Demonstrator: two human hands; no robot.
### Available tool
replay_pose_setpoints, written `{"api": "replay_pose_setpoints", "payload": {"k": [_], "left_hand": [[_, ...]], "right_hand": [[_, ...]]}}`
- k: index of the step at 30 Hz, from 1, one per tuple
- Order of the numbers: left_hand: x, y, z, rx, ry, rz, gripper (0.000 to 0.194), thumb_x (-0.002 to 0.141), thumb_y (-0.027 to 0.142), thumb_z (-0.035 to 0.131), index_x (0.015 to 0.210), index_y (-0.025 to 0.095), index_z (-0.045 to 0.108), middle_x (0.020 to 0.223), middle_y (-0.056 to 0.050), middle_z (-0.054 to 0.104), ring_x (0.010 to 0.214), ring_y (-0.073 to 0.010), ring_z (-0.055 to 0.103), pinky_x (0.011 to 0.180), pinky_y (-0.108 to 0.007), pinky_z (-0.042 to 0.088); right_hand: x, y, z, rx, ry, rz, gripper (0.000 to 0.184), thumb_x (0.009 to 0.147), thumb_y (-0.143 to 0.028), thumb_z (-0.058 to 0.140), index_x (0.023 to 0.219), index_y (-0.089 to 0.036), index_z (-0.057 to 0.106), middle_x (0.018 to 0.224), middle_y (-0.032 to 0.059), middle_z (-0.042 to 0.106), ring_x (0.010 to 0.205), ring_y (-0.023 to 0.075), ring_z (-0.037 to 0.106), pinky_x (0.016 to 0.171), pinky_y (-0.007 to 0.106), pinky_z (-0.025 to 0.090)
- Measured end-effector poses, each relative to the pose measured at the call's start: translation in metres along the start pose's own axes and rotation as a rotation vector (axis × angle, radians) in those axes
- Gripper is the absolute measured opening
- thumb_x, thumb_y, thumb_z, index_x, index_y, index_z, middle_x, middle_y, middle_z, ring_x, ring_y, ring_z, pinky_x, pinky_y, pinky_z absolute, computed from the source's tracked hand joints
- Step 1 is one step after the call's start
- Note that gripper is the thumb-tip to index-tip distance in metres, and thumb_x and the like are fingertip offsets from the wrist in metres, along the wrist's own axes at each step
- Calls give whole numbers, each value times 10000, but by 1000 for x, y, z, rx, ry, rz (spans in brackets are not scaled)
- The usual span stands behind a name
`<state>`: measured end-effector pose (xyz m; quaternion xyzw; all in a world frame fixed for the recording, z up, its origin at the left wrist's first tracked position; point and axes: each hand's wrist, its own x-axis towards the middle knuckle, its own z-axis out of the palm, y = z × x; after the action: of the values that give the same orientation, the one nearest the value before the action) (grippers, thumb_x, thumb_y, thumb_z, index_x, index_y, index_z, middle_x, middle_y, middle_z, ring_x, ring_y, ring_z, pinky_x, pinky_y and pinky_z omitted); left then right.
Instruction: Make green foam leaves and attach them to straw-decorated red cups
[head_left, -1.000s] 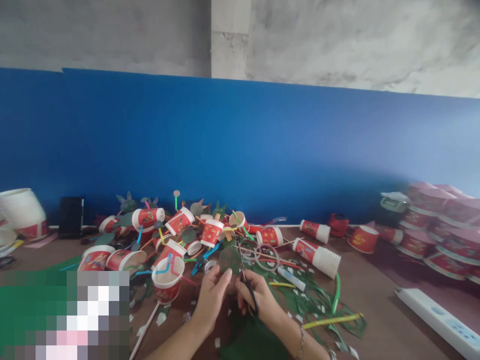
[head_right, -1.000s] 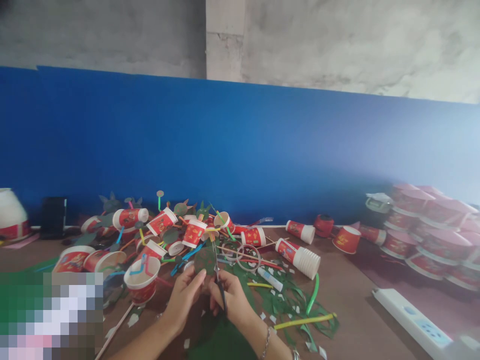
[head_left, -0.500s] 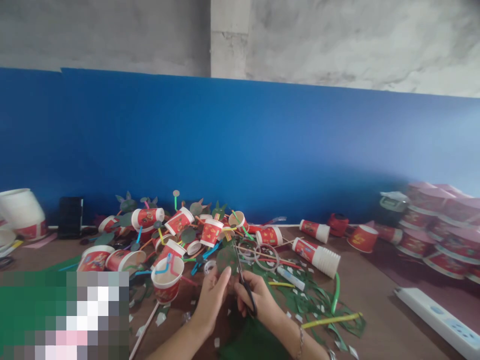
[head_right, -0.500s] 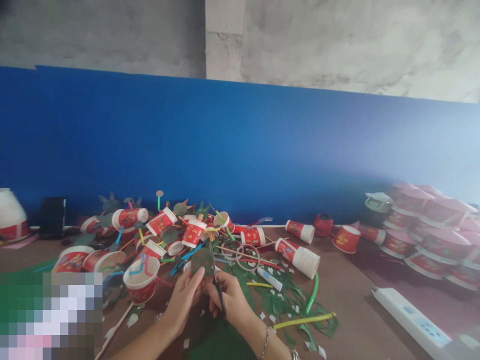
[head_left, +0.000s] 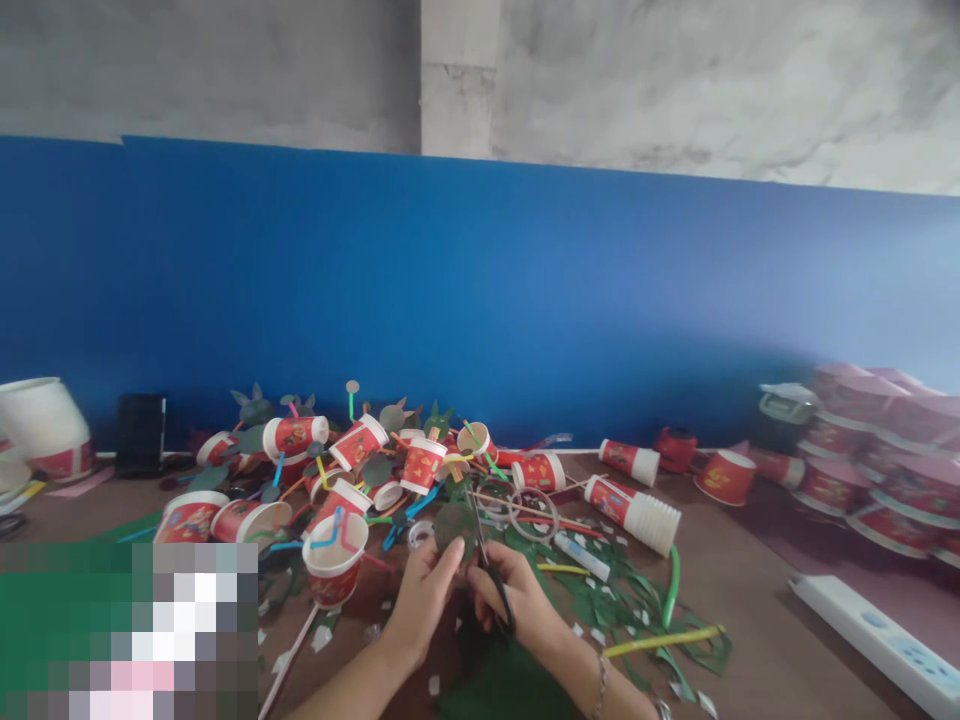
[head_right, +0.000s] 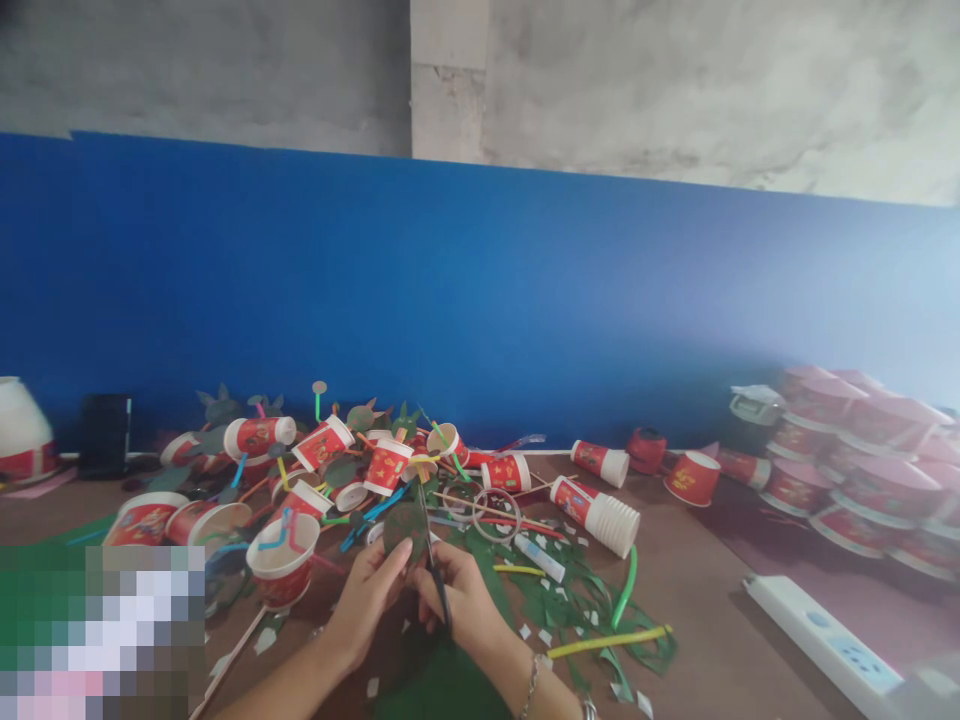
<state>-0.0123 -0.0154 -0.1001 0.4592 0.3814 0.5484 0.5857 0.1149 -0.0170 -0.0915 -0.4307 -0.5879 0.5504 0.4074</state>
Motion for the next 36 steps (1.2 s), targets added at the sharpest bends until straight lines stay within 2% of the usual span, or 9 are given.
{"api": "replay_pose_setpoints", "payload": {"k": [8,13,17,20,25,30,36], "left_hand": [[0,8,2,-45,11,-11,375,690,512,674,733,141,637,601,-8,606,574,-157,562,573,-265,441],[-1,13,4,-77,0,-35,377,679,508,683,744,139,634,590,-4,598,548,-147,547,541,-253,427],[0,6,0,-30,110,-22,418,660,538,686,580,166,513,466,69,421,435,-81,380,444,-208,316],[2,2,-3,20,169,-16,468,667,568,661,541,185,425,451,93,313,432,-70,291,424,-200,248],[2,5,-3,101,99,30,429,685,561,639,584,168,498,522,53,417,498,-97,360,478,-220,303],[2,6,-3,118,78,42,406,699,542,632,593,161,542,498,58,404,479,-98,354,482,-227,303],[5,2,-6,111,80,41,404,688,553,641,620,159,578,497,44,457,492,-127,438,508,-249,359]], "right_hand": [[1,1,-2,-33,18,18,407,692,-553,628,674,-172,486,393,-71,474,315,61,405,321,157,336],[-1,-2,-1,-47,14,35,403,684,-551,630,667,-176,483,388,-70,471,307,55,387,309,154,319],[0,-2,-2,-56,12,34,397,697,-553,606,669,-174,489,391,-66,476,305,52,382,310,152,313],[0,0,-4,-44,-9,37,390,696,-543,612,669,-173,491,394,-63,484,302,54,387,313,156,318],[0,1,-4,16,-29,-15,382,684,-524,641,710,-172,495,446,-56,516,368,71,458,359,162,356],[0,1,-4,-26,-13,-24,388,704,-541,610,686,-177,476,431,-64,492,351,62,429,358,164,340],[0,0,-5,-40,-10,-10,400,694,-555,612,699,-171,497,419,-69,470,342,64,410,348,167,343]]}}
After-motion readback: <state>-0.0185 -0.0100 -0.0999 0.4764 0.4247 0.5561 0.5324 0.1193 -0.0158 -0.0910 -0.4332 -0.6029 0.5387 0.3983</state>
